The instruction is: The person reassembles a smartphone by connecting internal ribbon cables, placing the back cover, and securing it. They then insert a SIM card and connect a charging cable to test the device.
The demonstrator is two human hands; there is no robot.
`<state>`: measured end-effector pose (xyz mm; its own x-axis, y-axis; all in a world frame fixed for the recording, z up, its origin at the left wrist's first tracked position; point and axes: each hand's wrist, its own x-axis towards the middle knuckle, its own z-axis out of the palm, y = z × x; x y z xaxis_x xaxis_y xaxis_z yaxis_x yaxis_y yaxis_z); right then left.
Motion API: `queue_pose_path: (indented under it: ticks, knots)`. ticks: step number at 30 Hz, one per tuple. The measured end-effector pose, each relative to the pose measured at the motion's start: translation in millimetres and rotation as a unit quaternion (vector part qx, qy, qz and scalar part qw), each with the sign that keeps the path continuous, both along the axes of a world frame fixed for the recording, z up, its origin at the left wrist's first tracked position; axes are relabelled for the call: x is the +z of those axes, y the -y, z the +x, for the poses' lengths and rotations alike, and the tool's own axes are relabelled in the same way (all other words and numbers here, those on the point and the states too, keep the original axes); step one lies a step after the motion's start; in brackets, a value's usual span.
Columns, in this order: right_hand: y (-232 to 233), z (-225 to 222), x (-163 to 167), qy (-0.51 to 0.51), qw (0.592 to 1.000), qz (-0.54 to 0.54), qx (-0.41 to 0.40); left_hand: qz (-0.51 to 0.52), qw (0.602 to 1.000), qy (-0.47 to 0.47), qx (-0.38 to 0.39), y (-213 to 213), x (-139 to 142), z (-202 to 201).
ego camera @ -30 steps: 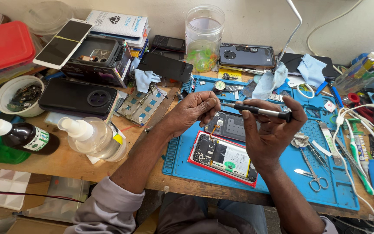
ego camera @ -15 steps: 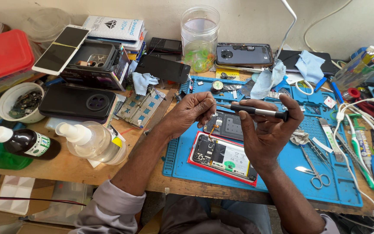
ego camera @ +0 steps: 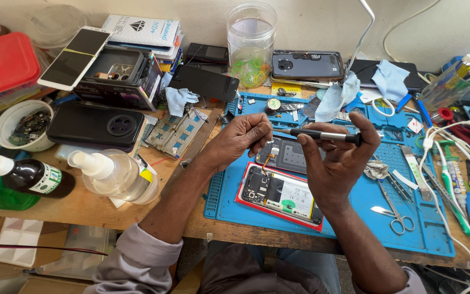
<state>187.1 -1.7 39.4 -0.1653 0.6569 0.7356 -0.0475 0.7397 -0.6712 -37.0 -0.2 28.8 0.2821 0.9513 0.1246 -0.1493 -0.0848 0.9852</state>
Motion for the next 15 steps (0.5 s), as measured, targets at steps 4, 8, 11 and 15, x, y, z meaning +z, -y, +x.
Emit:
queue_pose_path:
  ticks: [4,8,11,15]
  knots:
    - [0,1,-1,-0.022,0.999,-0.018,0.017,0.000,1.000,-0.007,0.011,-1,-3,1]
    - [-1,0,0,-0.039,0.997,-0.035,0.049,0.009,1.000,-0.023,0.019,0,-3,0]
    - [0,3,0,-0.034,0.998,-0.030,0.038,0.016,1.000,-0.020,0.016,-1,-2,-1]
    - [7,15,-7,-0.022,0.998,-0.038,0.045,0.112,0.992,-0.058,0.030,-3,-2,-8]
